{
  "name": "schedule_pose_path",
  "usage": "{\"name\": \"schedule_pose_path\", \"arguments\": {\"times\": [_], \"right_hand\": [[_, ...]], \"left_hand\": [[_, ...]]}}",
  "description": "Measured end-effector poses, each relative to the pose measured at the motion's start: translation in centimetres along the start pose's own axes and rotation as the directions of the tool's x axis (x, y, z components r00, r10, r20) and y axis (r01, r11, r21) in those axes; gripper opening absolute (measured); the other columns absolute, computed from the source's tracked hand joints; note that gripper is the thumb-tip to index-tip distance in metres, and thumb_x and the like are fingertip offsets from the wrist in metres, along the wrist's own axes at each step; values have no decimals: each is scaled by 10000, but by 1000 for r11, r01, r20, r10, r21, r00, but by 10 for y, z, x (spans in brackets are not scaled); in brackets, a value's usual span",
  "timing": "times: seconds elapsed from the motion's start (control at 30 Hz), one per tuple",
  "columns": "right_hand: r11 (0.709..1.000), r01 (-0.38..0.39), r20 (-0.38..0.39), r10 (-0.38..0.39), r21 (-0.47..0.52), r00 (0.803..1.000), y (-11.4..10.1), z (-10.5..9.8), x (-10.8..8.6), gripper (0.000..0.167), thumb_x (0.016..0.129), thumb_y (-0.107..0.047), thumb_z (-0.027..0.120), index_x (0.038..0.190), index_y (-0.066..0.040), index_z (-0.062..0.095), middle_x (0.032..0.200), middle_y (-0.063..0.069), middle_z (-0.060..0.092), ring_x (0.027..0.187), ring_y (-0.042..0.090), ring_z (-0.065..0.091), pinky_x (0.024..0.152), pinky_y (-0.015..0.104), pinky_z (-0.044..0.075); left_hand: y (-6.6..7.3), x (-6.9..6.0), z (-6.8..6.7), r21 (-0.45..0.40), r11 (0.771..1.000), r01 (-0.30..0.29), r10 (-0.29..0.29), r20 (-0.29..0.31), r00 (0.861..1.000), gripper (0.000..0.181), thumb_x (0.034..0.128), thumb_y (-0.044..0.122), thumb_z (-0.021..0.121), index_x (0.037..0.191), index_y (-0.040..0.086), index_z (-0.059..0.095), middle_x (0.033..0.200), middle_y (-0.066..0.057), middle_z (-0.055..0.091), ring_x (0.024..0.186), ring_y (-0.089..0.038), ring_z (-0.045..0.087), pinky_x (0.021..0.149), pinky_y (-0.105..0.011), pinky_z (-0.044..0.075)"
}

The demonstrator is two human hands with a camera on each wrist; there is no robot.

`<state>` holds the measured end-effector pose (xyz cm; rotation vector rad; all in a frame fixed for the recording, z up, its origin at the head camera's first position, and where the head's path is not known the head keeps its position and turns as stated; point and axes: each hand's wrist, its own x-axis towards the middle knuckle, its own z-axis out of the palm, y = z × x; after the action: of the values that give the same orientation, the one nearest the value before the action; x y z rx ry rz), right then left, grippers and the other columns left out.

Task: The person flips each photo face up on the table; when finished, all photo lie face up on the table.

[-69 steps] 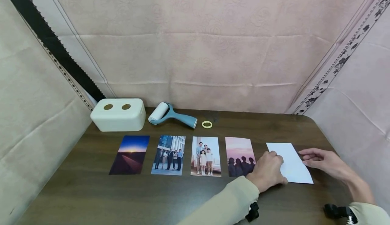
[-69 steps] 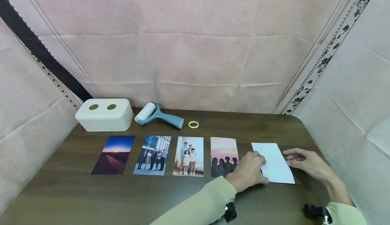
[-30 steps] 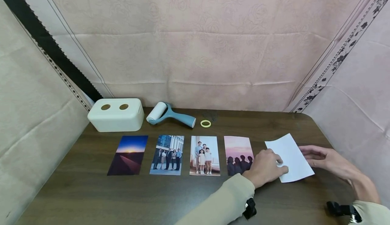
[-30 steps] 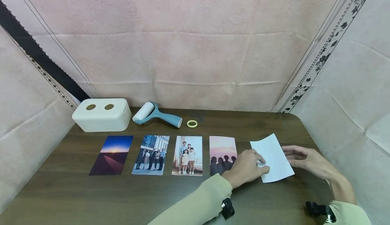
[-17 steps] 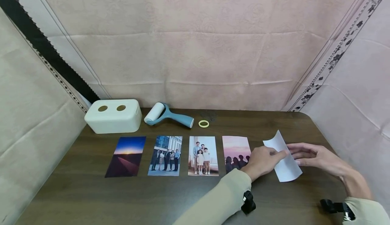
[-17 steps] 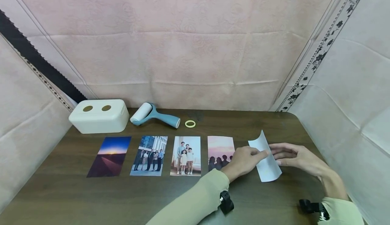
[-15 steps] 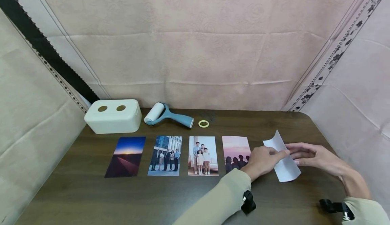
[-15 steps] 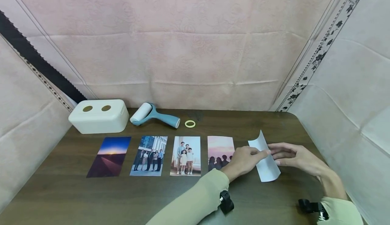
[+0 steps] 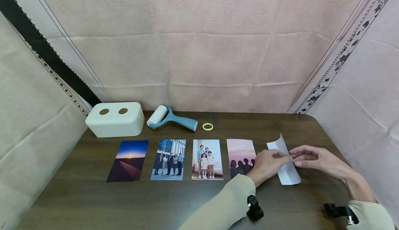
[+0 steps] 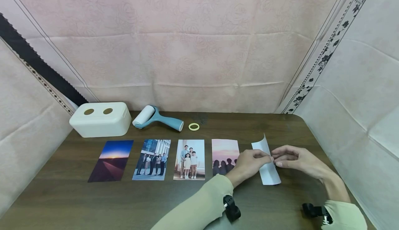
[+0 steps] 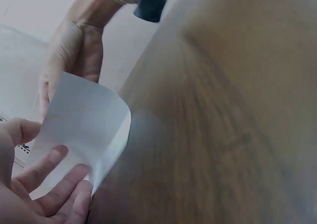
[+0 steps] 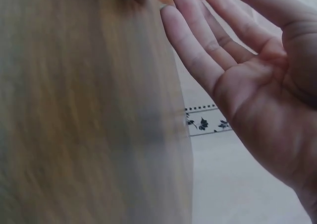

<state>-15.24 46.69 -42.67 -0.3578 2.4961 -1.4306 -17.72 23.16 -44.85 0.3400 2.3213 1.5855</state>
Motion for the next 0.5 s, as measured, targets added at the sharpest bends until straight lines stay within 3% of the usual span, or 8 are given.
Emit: {"name": "schedule_pose_path", "arguments": {"times": [0.23,0.4,0.5], "right_hand": [[996,28,53,-33,79,998,2,7,7,293,1072,-55,620,1303,116,563,1192,200,712,1056,214,735,882,393,607],[996,28,37,-31,89,999,2,9,9,259,1079,-62,610,1276,101,574,1173,171,732,1053,198,737,883,385,606],[997,6,16,-7,76,1000,3,10,9,245,1085,-84,608,1264,80,582,1160,150,738,1052,185,736,885,362,602]], "left_hand": [[2,0,1,-144,990,-4,-7,-77,997,66,860,259,862,821,233,816,793,192,674,753,-2,555,690,-225,450],[7,-3,0,-209,978,13,-38,-119,992,82,852,175,837,778,198,808,667,168,671,658,2,592,634,-214,445],[10,-5,-2,-285,958,21,-61,-132,989,89,857,136,824,782,176,801,637,132,673,608,-35,617,591,-216,466]]}}
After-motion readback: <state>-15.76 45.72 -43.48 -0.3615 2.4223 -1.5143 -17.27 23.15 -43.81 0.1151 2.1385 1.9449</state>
